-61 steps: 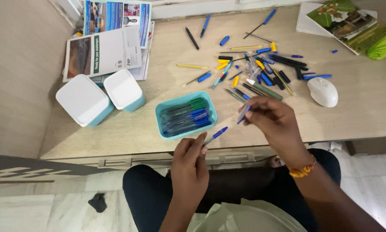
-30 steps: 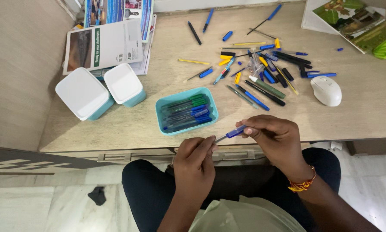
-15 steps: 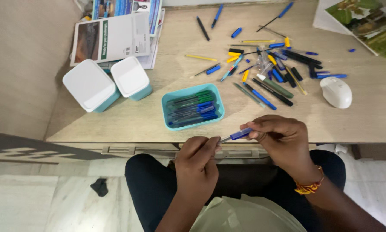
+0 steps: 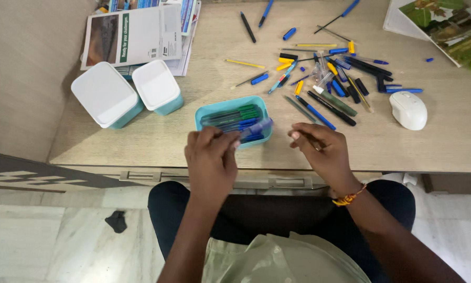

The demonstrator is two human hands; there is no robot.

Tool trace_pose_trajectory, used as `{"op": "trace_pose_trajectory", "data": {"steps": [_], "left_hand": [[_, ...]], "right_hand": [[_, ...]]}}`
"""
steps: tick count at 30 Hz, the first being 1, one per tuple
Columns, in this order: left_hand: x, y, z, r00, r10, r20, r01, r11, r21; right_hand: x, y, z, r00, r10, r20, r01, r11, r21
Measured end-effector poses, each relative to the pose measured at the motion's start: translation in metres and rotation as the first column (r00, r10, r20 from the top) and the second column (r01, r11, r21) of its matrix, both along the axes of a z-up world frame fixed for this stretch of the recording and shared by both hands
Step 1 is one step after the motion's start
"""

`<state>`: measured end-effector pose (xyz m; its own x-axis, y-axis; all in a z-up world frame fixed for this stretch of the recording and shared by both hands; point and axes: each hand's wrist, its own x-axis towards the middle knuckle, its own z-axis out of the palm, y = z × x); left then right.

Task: The person unscrews several pens, removes and replaces the ink refills, and organizes the pens and caps in a blue plastic container on a desk.

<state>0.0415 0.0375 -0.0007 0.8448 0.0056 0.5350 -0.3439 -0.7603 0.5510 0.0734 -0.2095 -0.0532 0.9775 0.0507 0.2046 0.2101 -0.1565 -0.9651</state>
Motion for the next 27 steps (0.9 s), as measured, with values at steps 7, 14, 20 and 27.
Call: {"op": "trace_pose_trajectory", "data": {"steps": [7, 14, 20, 27], "left_hand": [[0.047, 0.027, -0.016, 0.995, -0.072, -0.068, 0.074, 0.997, 0.031], [0.069, 0.025, -0.021, 0.956, -0.133, -0.261, 0.182, 0.968, 0.171], [0.073, 0.023, -0.023, 0.922, -0.116, -0.37, 0.222, 0.94, 0.259], [0.078, 0.025, -0.021, 0.895, -0.12, -0.431, 0.24, 0.942, 0.236]], "right_hand": [[0.013, -0.027, -0.044, 0.997, -0.074, 0.02, 0.077, 0.977, -0.198], [0.011, -0.024, -0.042, 0.995, -0.091, 0.03, 0.096, 0.951, -0.295], [0.014, -0.024, -0.039, 0.998, -0.028, 0.055, 0.039, 0.975, -0.217], [0.015, -0.024, -0.038, 0.999, -0.033, 0.037, 0.042, 0.964, -0.262]]}}
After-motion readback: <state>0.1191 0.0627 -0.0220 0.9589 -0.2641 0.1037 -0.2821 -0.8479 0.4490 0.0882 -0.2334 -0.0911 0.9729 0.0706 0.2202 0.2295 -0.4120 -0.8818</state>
